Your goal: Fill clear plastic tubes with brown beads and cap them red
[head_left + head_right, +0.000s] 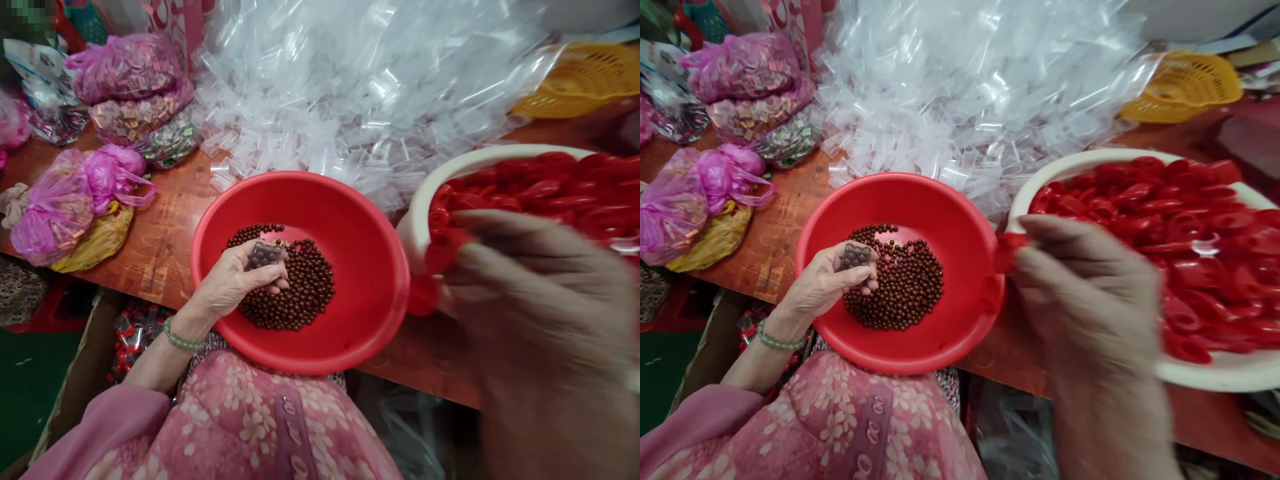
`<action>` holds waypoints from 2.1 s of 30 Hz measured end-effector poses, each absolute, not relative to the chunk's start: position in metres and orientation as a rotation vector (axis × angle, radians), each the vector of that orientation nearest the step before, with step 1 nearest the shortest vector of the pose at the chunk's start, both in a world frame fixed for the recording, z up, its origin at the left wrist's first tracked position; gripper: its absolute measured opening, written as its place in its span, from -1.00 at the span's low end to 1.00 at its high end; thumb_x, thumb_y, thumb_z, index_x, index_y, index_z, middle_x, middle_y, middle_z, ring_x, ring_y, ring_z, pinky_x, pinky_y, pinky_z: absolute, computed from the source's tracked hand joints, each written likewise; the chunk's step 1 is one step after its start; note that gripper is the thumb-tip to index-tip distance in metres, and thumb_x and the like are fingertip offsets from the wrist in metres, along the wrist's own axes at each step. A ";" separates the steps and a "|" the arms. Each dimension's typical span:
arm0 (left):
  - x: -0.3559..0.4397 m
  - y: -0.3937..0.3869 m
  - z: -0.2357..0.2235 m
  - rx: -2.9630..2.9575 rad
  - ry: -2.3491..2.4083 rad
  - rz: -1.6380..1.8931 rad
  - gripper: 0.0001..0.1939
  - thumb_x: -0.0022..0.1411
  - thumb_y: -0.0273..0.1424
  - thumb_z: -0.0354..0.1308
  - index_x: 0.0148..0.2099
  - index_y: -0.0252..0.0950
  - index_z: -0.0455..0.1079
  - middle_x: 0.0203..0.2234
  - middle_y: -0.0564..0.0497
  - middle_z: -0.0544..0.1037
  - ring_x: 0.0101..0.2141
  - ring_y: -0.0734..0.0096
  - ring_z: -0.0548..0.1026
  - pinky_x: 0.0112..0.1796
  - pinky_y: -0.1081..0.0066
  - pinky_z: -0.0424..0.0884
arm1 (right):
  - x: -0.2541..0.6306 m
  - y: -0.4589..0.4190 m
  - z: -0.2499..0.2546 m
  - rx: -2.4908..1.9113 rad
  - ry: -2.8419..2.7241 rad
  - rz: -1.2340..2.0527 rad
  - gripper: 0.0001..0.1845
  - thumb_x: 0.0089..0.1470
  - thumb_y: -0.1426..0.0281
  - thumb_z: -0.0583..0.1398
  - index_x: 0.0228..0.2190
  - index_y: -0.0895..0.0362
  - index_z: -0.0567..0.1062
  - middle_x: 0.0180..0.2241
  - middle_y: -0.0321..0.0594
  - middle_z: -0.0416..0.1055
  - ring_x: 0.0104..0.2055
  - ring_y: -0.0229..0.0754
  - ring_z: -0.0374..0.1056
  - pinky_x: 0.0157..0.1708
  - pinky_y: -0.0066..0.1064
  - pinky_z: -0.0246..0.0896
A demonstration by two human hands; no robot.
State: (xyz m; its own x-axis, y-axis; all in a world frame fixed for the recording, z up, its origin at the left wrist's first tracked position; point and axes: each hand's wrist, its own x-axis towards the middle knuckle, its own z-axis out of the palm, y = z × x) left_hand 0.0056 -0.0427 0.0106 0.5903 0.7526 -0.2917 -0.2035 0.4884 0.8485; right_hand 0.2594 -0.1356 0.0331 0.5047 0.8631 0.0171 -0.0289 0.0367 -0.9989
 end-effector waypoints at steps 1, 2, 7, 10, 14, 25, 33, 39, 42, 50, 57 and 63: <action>0.007 -0.044 0.011 0.863 0.726 0.665 -0.61 0.01 -0.32 0.42 -0.17 -0.38 0.39 -0.44 0.07 0.51 -0.44 0.55 0.54 -0.43 0.56 0.45 | 0.240 -0.120 0.027 -1.323 -0.751 0.914 -0.67 -0.12 0.32 0.45 -0.23 0.01 0.62 -0.35 -0.25 0.53 -0.40 -0.33 0.40 -0.40 -0.49 0.36; 0.009 -0.046 0.011 0.850 0.727 0.677 -0.61 0.00 -0.32 0.42 -0.17 -0.37 0.39 -0.44 0.07 0.51 -0.43 0.52 0.55 -0.42 0.55 0.45 | 0.221 -0.107 0.021 -1.270 -0.696 1.056 -0.67 -0.20 0.30 0.48 -0.30 0.01 0.64 -0.39 -0.29 0.52 -0.43 -0.38 0.38 -0.41 -0.53 0.35; 0.008 -0.052 0.009 0.801 0.743 0.707 -0.58 -0.09 -0.36 0.47 -0.20 -0.35 0.39 -0.38 0.08 0.53 -0.41 0.55 0.53 -0.37 0.54 0.43 | 0.168 -0.083 0.003 -1.032 -0.678 1.337 -0.73 -0.23 0.29 0.48 -0.38 0.00 0.63 -0.43 -0.37 0.51 -0.44 -0.41 0.38 -0.37 -0.58 0.37; 0.004 -0.055 0.004 0.800 0.733 0.684 -0.56 -0.10 -0.40 0.47 -0.18 -0.35 0.40 -0.37 0.07 0.54 -0.39 0.56 0.52 -0.32 0.53 0.41 | 0.163 -0.087 -0.003 -1.041 -0.708 1.308 -0.74 -0.16 0.29 0.45 -0.35 0.00 0.61 -0.40 -0.36 0.51 -0.42 -0.38 0.39 -0.33 -0.54 0.39; 0.002 -0.054 -0.001 0.799 0.763 0.695 -0.55 -0.13 -0.43 0.48 -0.18 -0.35 0.41 -0.38 0.09 0.54 -0.44 0.60 0.48 -0.33 0.52 0.39 | 0.165 -0.092 -0.004 -1.161 -0.857 1.214 -0.67 -0.14 0.26 0.44 -0.27 0.00 0.58 -0.40 -0.34 0.49 -0.40 -0.33 0.39 -0.33 -0.47 0.40; -0.006 -0.054 -0.004 0.792 0.740 0.729 -0.63 0.04 -0.25 0.40 -0.20 -0.36 0.41 -0.39 0.06 0.53 -0.42 0.56 0.50 -0.24 0.43 0.43 | 0.162 -0.087 0.000 -1.361 -1.351 0.749 -0.86 0.07 0.40 0.30 -0.26 0.06 0.50 -0.43 -0.34 0.44 -0.45 -0.32 0.34 -0.44 -0.47 0.33; -0.012 -0.053 -0.007 0.510 0.744 0.682 -0.53 -0.15 -0.29 0.52 -0.22 -0.36 0.44 -0.34 0.07 0.49 -0.32 0.54 0.48 -0.29 0.50 0.48 | 0.166 -0.100 0.003 -1.090 -2.175 0.070 -0.58 0.17 0.40 0.24 0.06 0.18 0.38 -0.17 0.02 0.48 -0.15 -0.10 0.45 -0.20 -0.30 0.47; -0.010 -0.053 -0.008 0.489 0.691 0.685 -0.62 -0.04 -0.35 0.46 -0.20 -0.37 0.45 -0.34 0.06 0.50 -0.36 0.59 0.47 -0.36 0.59 0.44 | 0.151 -0.095 -0.009 -1.060 -2.096 -0.095 -0.68 0.10 0.49 0.28 -0.08 0.18 0.44 -0.26 -0.01 0.51 -0.22 -0.09 0.44 -0.20 -0.26 0.46; -0.012 -0.052 -0.009 0.473 0.672 0.663 -0.64 0.01 -0.36 0.43 -0.16 -0.35 0.44 -0.35 0.05 0.53 -0.37 0.58 0.50 -0.32 0.55 0.48 | 0.150 -0.094 -0.006 -1.147 -1.891 0.265 -0.74 0.09 0.51 0.28 -0.15 0.06 0.49 -0.27 -0.17 0.54 -0.21 -0.15 0.47 -0.16 -0.31 0.44; -0.016 -0.050 -0.009 0.581 0.562 0.524 -0.60 0.12 -0.25 0.37 -0.08 -0.36 0.40 -0.32 -0.09 0.62 -0.30 0.37 0.63 -0.20 0.42 0.54 | 0.166 -0.090 -0.002 -1.293 -1.121 1.116 -0.82 0.00 0.31 0.37 -0.29 0.03 0.59 -0.35 -0.29 0.59 -0.37 -0.27 0.50 -0.34 -0.43 0.46; -0.013 -0.052 -0.013 0.603 0.581 0.593 -0.61 0.09 -0.31 0.39 -0.07 -0.36 0.43 -0.16 -0.07 0.58 -0.25 0.45 0.60 -0.15 0.44 0.53 | 0.153 -0.095 -0.005 -1.421 -1.515 0.669 -0.72 0.17 0.42 0.21 -0.08 0.02 0.58 -0.11 -0.15 0.57 -0.07 -0.15 0.50 -0.02 -0.25 0.44; -0.011 -0.053 -0.015 0.595 0.607 0.657 -0.60 0.07 -0.32 0.40 -0.07 -0.37 0.44 -0.07 -0.12 0.56 -0.15 0.38 0.56 -0.15 0.45 0.52 | 0.141 -0.100 -0.019 -1.476 -1.801 0.232 -0.46 0.23 0.45 0.12 0.23 0.08 0.30 -0.06 0.01 0.50 -0.05 -0.08 0.47 -0.04 -0.19 0.46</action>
State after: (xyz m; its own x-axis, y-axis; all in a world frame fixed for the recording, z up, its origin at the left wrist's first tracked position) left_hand -0.0110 -0.0529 -0.0149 0.6370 0.7015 -0.3196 -0.3739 0.6438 0.6676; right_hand 0.1406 -0.0996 -0.0194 -0.0210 0.8944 0.4468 0.7516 0.3088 -0.5828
